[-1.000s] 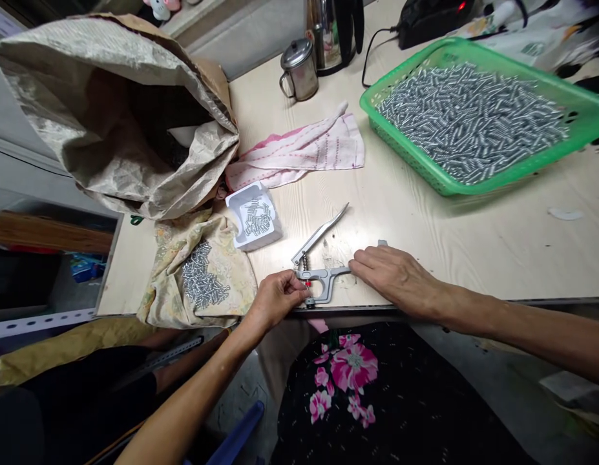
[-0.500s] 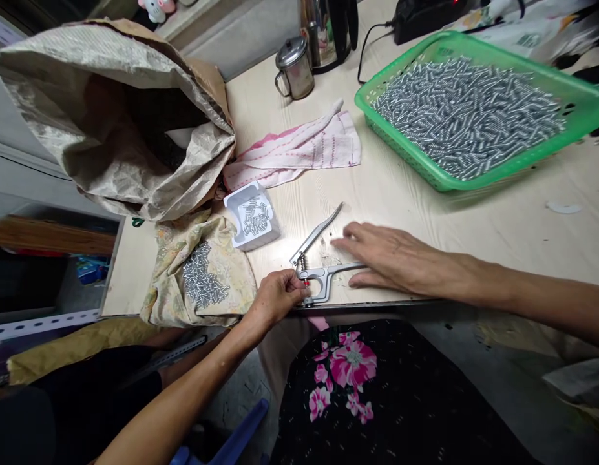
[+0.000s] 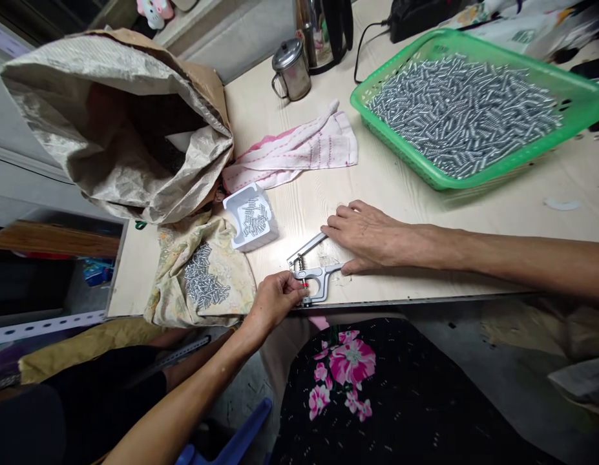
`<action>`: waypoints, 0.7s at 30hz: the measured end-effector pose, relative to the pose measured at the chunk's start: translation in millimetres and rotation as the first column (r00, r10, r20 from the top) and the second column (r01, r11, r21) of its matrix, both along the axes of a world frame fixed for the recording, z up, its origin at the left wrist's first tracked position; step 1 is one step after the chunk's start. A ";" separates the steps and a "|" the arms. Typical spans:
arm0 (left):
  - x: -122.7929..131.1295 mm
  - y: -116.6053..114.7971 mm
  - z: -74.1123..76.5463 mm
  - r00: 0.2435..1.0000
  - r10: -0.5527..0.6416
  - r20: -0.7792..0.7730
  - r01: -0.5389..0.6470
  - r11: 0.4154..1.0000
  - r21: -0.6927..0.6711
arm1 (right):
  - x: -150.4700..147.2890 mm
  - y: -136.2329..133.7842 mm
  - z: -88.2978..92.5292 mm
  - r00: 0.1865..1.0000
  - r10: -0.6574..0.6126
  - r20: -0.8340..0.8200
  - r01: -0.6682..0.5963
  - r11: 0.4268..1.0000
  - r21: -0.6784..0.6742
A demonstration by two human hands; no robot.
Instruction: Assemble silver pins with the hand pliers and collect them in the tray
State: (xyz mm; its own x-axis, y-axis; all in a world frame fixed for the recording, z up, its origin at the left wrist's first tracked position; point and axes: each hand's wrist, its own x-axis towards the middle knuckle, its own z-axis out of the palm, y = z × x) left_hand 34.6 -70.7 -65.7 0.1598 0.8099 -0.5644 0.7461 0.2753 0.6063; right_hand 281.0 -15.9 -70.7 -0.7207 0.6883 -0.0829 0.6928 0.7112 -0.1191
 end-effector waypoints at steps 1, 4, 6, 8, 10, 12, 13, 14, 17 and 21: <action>1.5 -3.9 2.7 0.998 -0.036 -0.044 0.039 0.996 0.076 | 0.3 -1.8 1.7 1.000 -0.006 0.000 0.006 1.000 -0.019; 10.8 -12.7 7.6 0.966 -0.171 -0.194 0.239 0.875 0.421 | 0.9 -7.5 4.4 0.999 -0.016 -0.029 0.014 0.999 -0.052; 21.0 -11.0 5.7 0.925 -0.265 -0.272 0.376 0.731 0.569 | 1.4 -11.0 3.3 0.997 -0.011 -0.076 0.007 0.999 -0.046; 32.2 -2.1 0.4 0.868 -0.372 -0.329 0.496 0.632 0.595 | 2.2 -13.9 1.0 0.993 -0.020 -0.117 0.014 0.999 -0.049; 41.3 10.5 -5.3 0.800 -0.466 -0.377 0.599 0.582 0.551 | 3.6 -16.4 -1.0 0.991 -0.051 -0.124 0.042 0.996 -0.073; 47.2 22.3 -8.4 0.743 -0.523 -0.418 0.669 0.557 0.491 | 5.6 -19.1 -2.0 0.990 -0.093 -0.105 0.083 0.992 -0.095; 49.2 27.0 -8.7 0.723 -0.535 -0.437 0.691 0.551 0.468 | 6.5 -20.6 -2.2 0.989 -0.108 -0.100 0.099 0.991 -0.095; 51.0 30.9 -8.1 0.708 -0.542 -0.453 0.706 0.546 0.451 | 7.4 -22.2 -2.3 0.988 -0.119 -0.101 0.111 0.990 -0.086; 57.1 39.0 -3.6 0.663 -0.586 -0.466 0.749 0.520 0.411 | 8.5 -26.6 -2.5 0.983 -0.133 -0.127 0.125 0.990 -0.070; 65.6 44.9 0.1 0.650 -0.635 -0.418 0.760 0.530 0.377 | 6.0 -28.5 -2.5 0.974 -0.194 -0.115 0.179 0.975 -0.131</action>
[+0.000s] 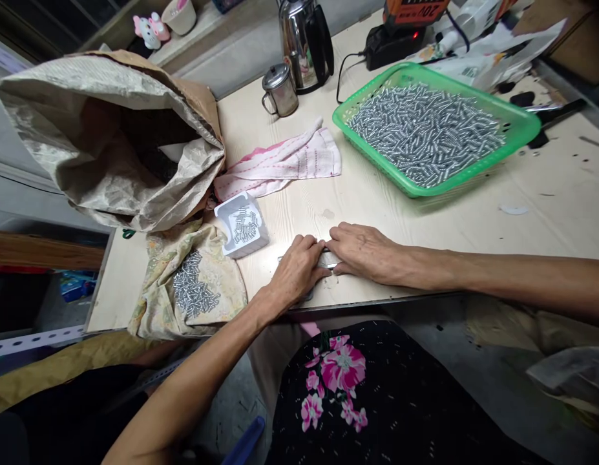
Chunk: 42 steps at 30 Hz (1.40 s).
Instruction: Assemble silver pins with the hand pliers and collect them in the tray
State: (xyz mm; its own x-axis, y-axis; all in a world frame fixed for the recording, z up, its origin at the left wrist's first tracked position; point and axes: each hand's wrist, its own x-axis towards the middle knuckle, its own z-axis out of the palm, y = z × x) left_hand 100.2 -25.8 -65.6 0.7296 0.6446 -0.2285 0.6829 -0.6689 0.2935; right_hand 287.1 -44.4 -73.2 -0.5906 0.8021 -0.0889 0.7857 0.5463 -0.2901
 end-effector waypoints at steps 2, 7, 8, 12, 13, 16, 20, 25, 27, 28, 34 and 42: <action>1.8 0.1 -0.9 0.999 0.032 0.020 -0.032 0.999 -0.009 | -2.1 -0.4 -1.1 1.000 -0.020 -0.017 0.020 1.000 -0.023; 0.1 -5.1 -6.8 0.998 0.044 0.041 -0.045 0.999 0.023 | -4.6 -3.2 -10.4 0.994 -0.011 -0.109 0.007 0.999 -0.038; -0.2 -5.9 -7.6 0.998 0.038 0.044 -0.039 0.999 0.032 | -4.3 -3.7 -12.5 0.993 0.005 -0.121 -0.009 0.999 -0.031; 0.4 -8.4 -9.0 0.999 0.031 0.029 -0.032 0.998 0.055 | -0.4 -3.4 -16.4 0.990 0.040 -0.139 -0.043 0.999 -0.018; 0.6 -9.1 -9.0 0.999 0.036 0.020 -0.037 0.997 0.061 | 1.3 -3.1 -16.3 0.989 0.040 -0.141 -0.043 0.999 -0.017; -0.7 -10.3 -8.4 0.999 0.053 0.012 -0.053 0.996 0.076 | 7.0 -2.6 -15.7 0.987 0.048 -0.155 -0.047 0.999 0.005; -7.9 -5.6 -1.6 0.998 -0.011 0.063 0.007 0.998 0.068 | 12.3 -0.7 -11.8 0.971 0.102 -0.215 -0.088 0.993 0.074; -21.3 8.7 30.0 0.995 -0.086 0.040 0.070 0.949 0.309 | 6.2 16.3 20.3 0.968 0.121 -0.222 -0.058 0.961 0.270; -28.5 14.1 46.2 0.995 -0.098 -0.008 0.090 0.877 0.472 | -0.2 28.1 37.0 0.965 0.098 -0.243 -0.017 0.948 0.317; -32.6 16.7 53.5 0.994 -0.104 -0.038 0.108 0.833 0.543 | -4.1 34.8 43.7 0.961 0.082 -0.265 0.010 0.945 0.326; -56.2 41.0 72.8 0.967 -0.073 -0.246 0.222 0.715 0.663 | -36.9 75.9 50.0 0.931 -0.066 -0.359 0.186 0.932 0.311; -91.2 86.5 53.5 0.941 -0.143 -0.308 0.299 0.778 0.553 | -56.3 115.2 23.1 0.951 -0.062 -0.303 0.159 0.939 0.304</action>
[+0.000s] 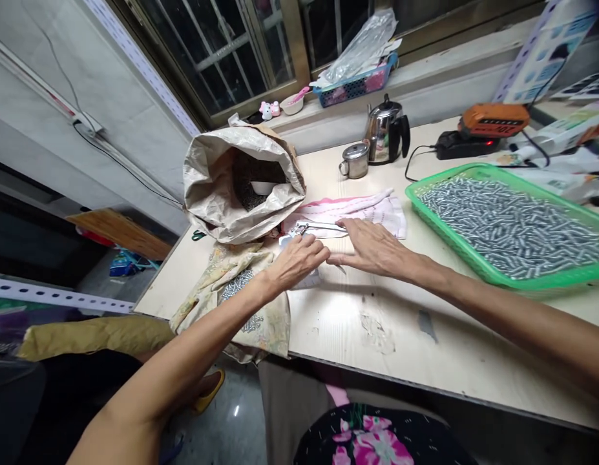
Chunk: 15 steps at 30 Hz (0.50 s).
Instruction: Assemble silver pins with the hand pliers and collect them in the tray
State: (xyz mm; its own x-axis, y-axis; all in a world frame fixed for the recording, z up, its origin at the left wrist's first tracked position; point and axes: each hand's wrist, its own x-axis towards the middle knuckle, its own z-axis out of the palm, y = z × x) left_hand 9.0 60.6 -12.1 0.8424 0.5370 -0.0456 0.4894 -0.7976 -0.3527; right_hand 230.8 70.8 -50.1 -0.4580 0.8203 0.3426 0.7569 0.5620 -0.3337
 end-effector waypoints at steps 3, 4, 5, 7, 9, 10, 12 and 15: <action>-13.0 2.4 -0.9 0.995 -0.097 -0.002 0.097 0.995 -0.015 | 2.6 13.2 -8.1 0.997 -0.009 0.083 0.016 0.997 -0.073; -15.3 1.4 0.3 0.994 -0.113 0.011 0.113 0.993 -0.031 | 2.5 16.8 -10.1 0.994 -0.015 0.105 0.025 0.996 -0.090; -16.8 -0.1 2.4 0.993 -0.116 0.028 0.117 0.992 -0.052 | 1.8 19.6 -11.6 0.993 -0.018 0.120 0.030 0.995 -0.097; -19.3 -3.9 8.9 0.994 -0.094 0.060 0.100 0.990 -0.100 | -0.1 23.4 -13.2 0.992 -0.016 0.122 0.027 0.995 -0.093; -25.9 -8.0 17.1 0.994 -0.046 0.103 0.058 0.992 -0.116 | 1.1 24.4 -12.8 0.994 -0.021 0.110 0.028 0.998 -0.064; -32.3 -10.2 20.9 0.989 -0.003 0.145 0.017 0.995 -0.099 | 4.4 23.8 -12.2 0.995 -0.024 0.100 0.028 0.999 -0.038; -52.4 -16.0 24.8 0.953 0.141 0.266 -0.136 0.990 -0.036 | 17.5 19.6 -11.4 0.997 -0.013 0.078 0.011 1.000 0.023; -93.7 -30.6 16.7 0.826 0.427 0.369 -0.452 0.892 -0.019 | 50.0 3.1 -17.2 0.996 0.071 0.049 -0.072 0.997 0.014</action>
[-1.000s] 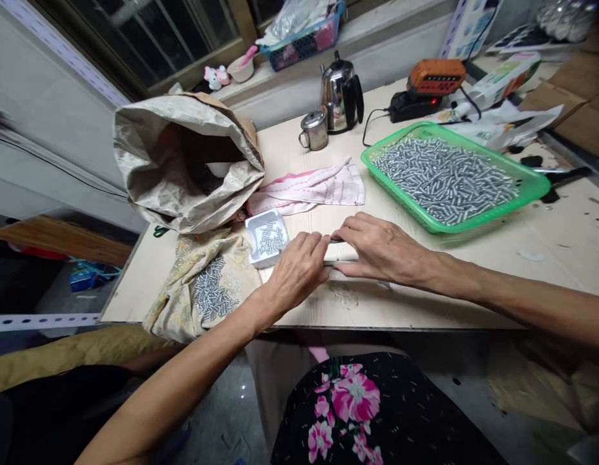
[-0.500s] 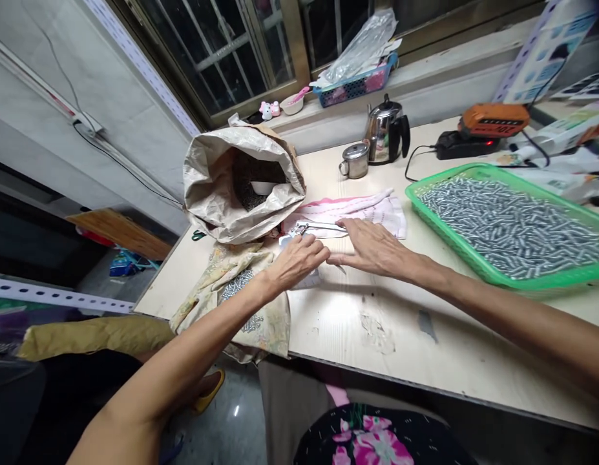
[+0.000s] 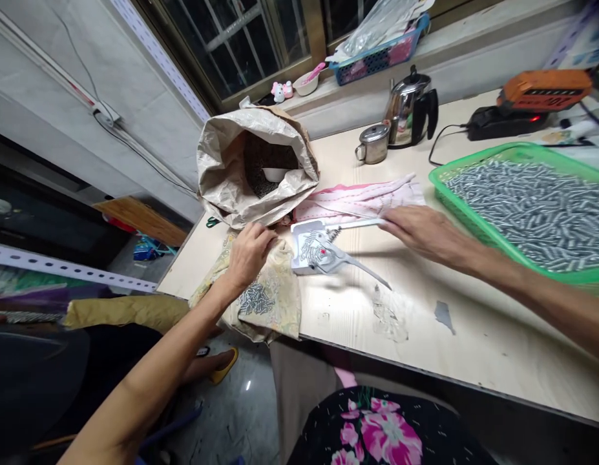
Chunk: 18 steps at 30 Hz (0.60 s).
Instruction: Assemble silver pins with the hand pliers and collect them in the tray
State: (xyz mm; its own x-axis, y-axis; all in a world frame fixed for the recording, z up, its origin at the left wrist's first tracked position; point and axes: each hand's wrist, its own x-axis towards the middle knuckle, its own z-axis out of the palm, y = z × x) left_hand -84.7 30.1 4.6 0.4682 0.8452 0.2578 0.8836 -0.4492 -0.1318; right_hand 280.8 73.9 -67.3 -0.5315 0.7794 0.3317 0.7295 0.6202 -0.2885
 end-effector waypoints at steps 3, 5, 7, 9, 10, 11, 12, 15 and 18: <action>-34.5 -19.4 -21.4 0.977 0.186 -0.106 -0.203 0.962 -0.183 | 33.9 -27.6 -18.3 0.998 0.041 -0.050 -0.047 0.991 -0.127; -46.1 -30.7 -35.4 0.954 0.217 -0.208 -0.272 0.916 -0.293 | 51.1 -46.4 -34.7 0.995 0.034 -0.091 -0.054 0.972 -0.227; -50.1 -37.9 -45.2 0.933 0.221 -0.283 -0.315 0.882 -0.350 | 62.9 -60.9 -49.8 0.996 0.019 -0.090 -0.048 0.940 -0.336; -50.3 -40.4 -51.2 0.909 0.269 -0.320 -0.377 0.856 -0.353 | 69.3 -69.3 -60.4 0.997 0.000 -0.072 -0.030 0.911 -0.412; -50.0 -40.2 -53.4 0.893 0.311 -0.326 -0.417 0.845 -0.335 | 70.7 -71.3 -63.7 0.998 -0.006 -0.064 -0.022 0.903 -0.429; -49.7 -39.1 -55.4 0.874 0.361 -0.325 -0.459 0.834 -0.308 | 71.1 -72.3 -65.9 0.998 -0.010 -0.059 -0.017 0.901 -0.432; -49.5 -37.5 -57.3 0.855 0.407 -0.322 -0.497 0.822 -0.279 | 70.7 -72.6 -67.2 0.998 -0.009 -0.057 -0.016 0.905 -0.425; -48.7 -31.1 -63.2 0.820 0.474 -0.321 -0.552 0.802 -0.228 | 66.5 -71.8 -68.7 0.998 0.006 -0.055 -0.025 0.936 -0.351; -47.3 -25.4 -67.3 0.807 0.489 -0.332 -0.571 0.791 -0.221 | 61.6 -72.1 -70.1 1.000 0.020 0.002 -0.019 0.978 -0.207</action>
State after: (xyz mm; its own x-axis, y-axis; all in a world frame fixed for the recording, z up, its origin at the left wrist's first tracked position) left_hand -132.0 4.7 -62.7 -0.0647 0.9923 -0.1057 0.9485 0.0282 -0.3154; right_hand 342.4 1.9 -137.4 -0.5479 0.8206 0.1628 0.7192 0.5614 -0.4092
